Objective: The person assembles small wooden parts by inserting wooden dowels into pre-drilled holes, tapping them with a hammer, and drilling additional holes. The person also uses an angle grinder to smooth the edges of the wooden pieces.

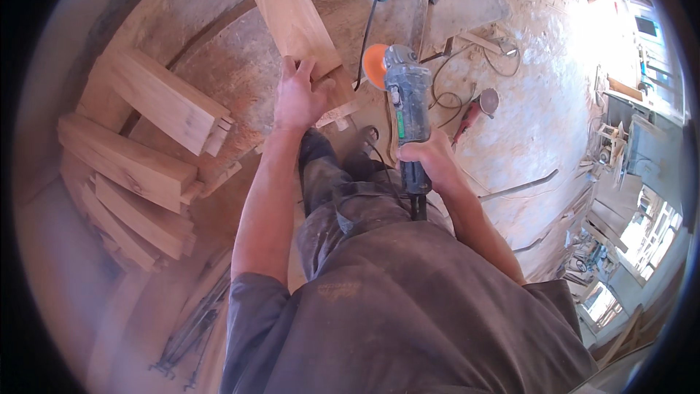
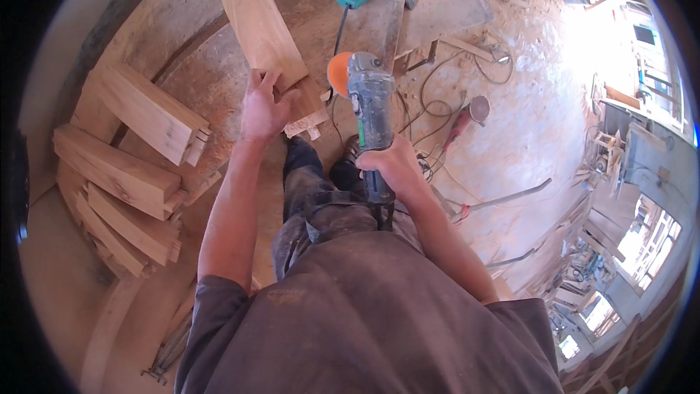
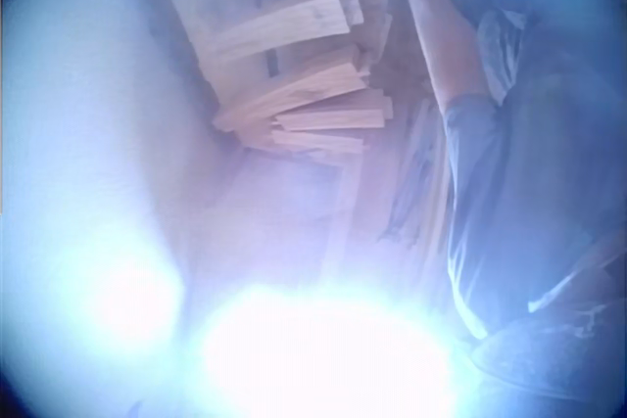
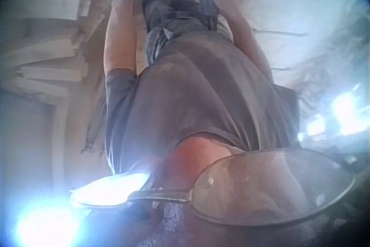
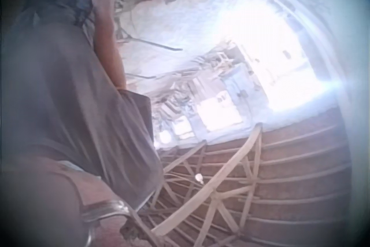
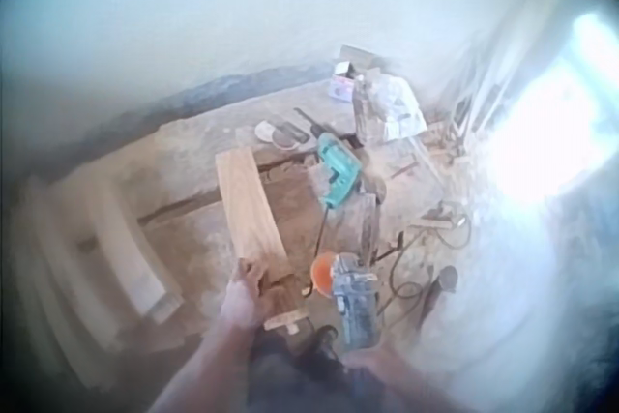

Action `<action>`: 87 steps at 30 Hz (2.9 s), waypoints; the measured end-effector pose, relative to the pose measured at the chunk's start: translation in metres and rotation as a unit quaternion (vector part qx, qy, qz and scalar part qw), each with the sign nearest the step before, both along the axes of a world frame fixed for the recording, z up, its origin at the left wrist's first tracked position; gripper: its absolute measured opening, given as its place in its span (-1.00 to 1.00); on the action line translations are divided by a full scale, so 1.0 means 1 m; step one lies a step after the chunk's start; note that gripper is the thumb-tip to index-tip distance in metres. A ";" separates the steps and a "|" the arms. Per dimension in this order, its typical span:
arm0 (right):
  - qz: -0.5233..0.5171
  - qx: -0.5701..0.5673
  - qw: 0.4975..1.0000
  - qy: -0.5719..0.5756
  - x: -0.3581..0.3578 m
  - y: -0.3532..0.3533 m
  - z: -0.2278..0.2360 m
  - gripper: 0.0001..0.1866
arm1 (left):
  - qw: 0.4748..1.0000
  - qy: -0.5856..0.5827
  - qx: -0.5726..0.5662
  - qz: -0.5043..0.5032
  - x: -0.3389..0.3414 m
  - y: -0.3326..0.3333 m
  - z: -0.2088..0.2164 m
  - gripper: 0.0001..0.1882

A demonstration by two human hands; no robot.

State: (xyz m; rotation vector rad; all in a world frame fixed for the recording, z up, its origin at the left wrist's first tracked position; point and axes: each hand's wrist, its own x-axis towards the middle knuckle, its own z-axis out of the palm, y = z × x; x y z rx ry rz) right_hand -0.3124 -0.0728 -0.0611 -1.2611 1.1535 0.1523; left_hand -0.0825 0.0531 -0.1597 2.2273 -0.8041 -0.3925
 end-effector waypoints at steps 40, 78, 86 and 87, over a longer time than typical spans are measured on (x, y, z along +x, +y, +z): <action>0.101 -0.043 0.993 0.040 0.031 0.006 -0.010 -0.70 | 0.981 -0.131 -0.146 -0.009 0.012 -0.003 -0.050 -0.64; 0.096 -0.073 0.989 0.088 0.031 0.004 -0.008 -0.59 | 0.975 -0.150 -0.166 -0.013 0.014 -0.003 -0.053 -0.65; 0.096 -0.088 0.990 0.056 0.032 0.009 -0.005 -0.54 | 0.979 -0.131 -0.157 -0.012 0.014 -0.005 -0.056 -0.68; 0.098 -0.082 0.991 0.050 0.033 0.013 -0.011 -0.53 | 0.979 -0.130 -0.154 -0.016 0.014 -0.005 -0.054 -0.68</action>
